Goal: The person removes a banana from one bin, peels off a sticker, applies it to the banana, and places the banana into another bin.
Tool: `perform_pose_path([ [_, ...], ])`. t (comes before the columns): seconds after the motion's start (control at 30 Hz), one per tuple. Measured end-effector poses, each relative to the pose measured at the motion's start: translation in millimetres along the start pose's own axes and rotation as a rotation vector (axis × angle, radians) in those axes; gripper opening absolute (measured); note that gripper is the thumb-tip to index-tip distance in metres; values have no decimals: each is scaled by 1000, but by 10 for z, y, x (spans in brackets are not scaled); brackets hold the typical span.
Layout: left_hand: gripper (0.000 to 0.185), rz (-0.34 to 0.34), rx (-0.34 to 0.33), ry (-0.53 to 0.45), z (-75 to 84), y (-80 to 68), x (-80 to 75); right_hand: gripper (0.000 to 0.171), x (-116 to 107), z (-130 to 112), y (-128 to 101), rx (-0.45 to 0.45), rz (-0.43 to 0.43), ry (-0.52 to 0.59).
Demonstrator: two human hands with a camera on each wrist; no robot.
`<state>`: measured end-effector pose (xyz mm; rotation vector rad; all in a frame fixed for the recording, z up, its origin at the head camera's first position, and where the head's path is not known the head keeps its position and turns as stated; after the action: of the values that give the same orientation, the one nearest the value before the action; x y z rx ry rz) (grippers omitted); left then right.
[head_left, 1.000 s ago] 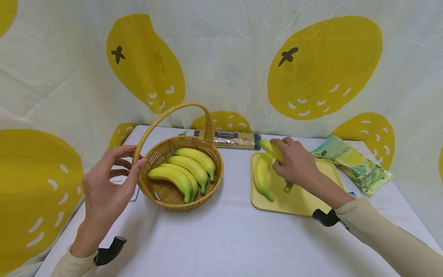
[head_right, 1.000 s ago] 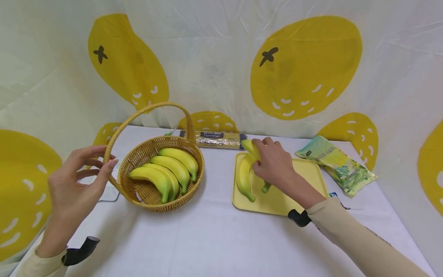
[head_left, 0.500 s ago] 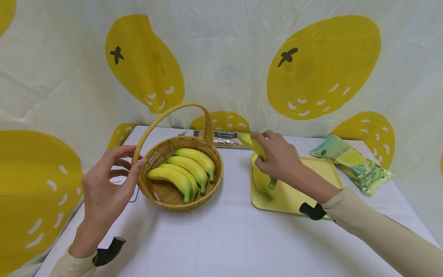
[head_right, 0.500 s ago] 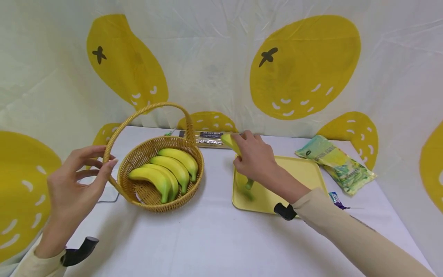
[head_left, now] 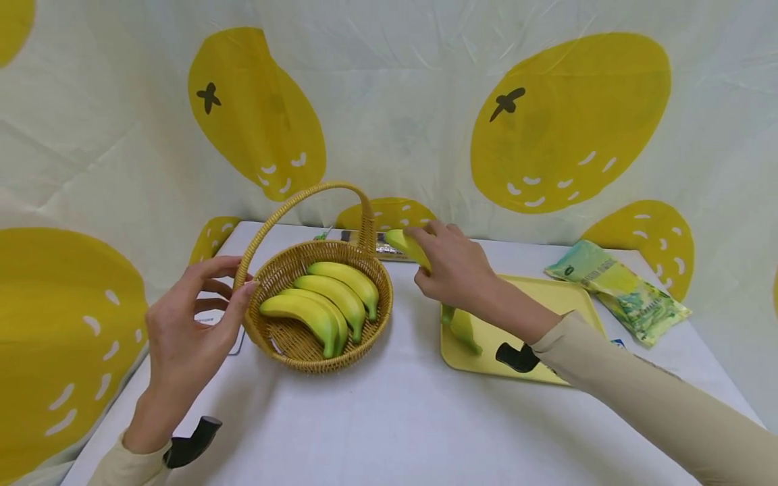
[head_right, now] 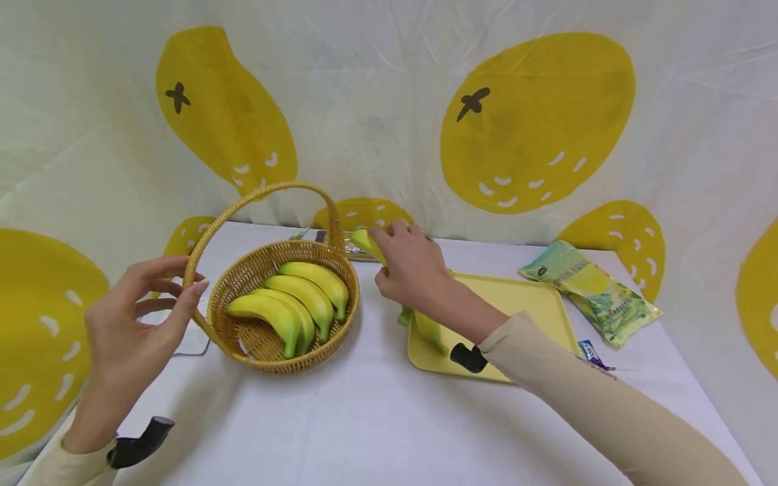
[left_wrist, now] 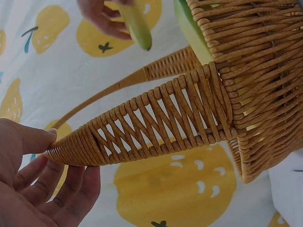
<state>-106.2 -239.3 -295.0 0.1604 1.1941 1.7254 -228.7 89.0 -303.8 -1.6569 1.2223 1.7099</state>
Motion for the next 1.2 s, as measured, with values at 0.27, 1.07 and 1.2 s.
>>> perform_pose_path([
  [0.27,48,-18,4,25,13,-1,-5,67,18,-187,144,-55,-6,-33],
  [1.07,48,5,6,27,24,-19,3,67,569,-788,645,-166,-131,-167],
  [1.2,48,1,6,20,19,-23,8,65,654,-839,702,-183,-151,-192],
])
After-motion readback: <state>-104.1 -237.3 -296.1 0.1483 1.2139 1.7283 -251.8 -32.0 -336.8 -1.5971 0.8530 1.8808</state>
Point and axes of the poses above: each hand's wrist, its own y-axis towards the middle knuckle, its own x-axis out of the palm, z = x × y, the point moved 4 cm from there along y, towards the middle knuckle, and after that the axes turned 2 degrees about -y, right-handed, at the moved point
